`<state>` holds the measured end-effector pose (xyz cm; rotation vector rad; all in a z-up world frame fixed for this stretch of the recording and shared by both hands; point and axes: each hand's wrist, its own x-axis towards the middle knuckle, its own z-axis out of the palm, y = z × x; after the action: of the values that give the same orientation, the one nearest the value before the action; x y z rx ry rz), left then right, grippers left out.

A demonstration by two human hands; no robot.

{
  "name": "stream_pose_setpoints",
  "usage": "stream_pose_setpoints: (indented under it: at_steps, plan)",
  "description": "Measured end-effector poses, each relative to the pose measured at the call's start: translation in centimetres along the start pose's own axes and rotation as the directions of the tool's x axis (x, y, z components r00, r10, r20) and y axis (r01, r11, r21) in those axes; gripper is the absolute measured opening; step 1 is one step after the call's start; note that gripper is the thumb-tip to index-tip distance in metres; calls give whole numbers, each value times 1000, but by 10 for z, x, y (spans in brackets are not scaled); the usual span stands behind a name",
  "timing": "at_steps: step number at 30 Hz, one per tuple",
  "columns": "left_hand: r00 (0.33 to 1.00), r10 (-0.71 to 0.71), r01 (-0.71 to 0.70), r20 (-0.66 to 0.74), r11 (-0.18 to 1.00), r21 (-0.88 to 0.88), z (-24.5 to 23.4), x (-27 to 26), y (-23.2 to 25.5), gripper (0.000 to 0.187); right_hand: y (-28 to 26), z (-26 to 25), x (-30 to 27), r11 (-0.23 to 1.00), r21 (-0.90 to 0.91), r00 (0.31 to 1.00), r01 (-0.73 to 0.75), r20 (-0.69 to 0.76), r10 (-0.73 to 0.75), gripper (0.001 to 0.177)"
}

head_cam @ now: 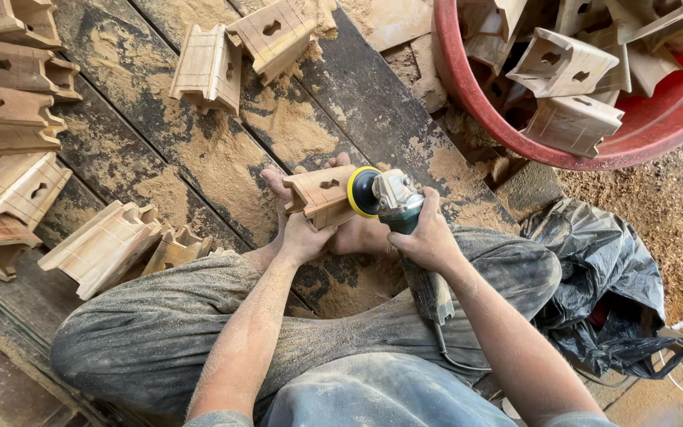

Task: The person sits on the floor and uses a handheld power sander to smooth the surfaces of small wooden pieces. They pick up each piece, sand it, and place it aside, repeating the process with multiple items from a pile.

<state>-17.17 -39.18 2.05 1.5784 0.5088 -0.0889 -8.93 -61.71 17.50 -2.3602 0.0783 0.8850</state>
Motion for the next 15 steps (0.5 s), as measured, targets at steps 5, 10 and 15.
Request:
stream_pose_setpoints:
  at_steps: [5,10,15]
  plan:
    - [997,-70,70,-16,997,21,-1,1,22,54,10,-4,6,1000,7,1000,-8,-12,8,87]
    - [999,1,-2,-32,1000,-20,-3,2,-22,52,13,-19,11,995,66,997,-68,-23,69,83]
    - [987,159,-161,29,950,269,-14,-9,4,50,32,-27,-10,968,170,970,-183,-131,207,83]
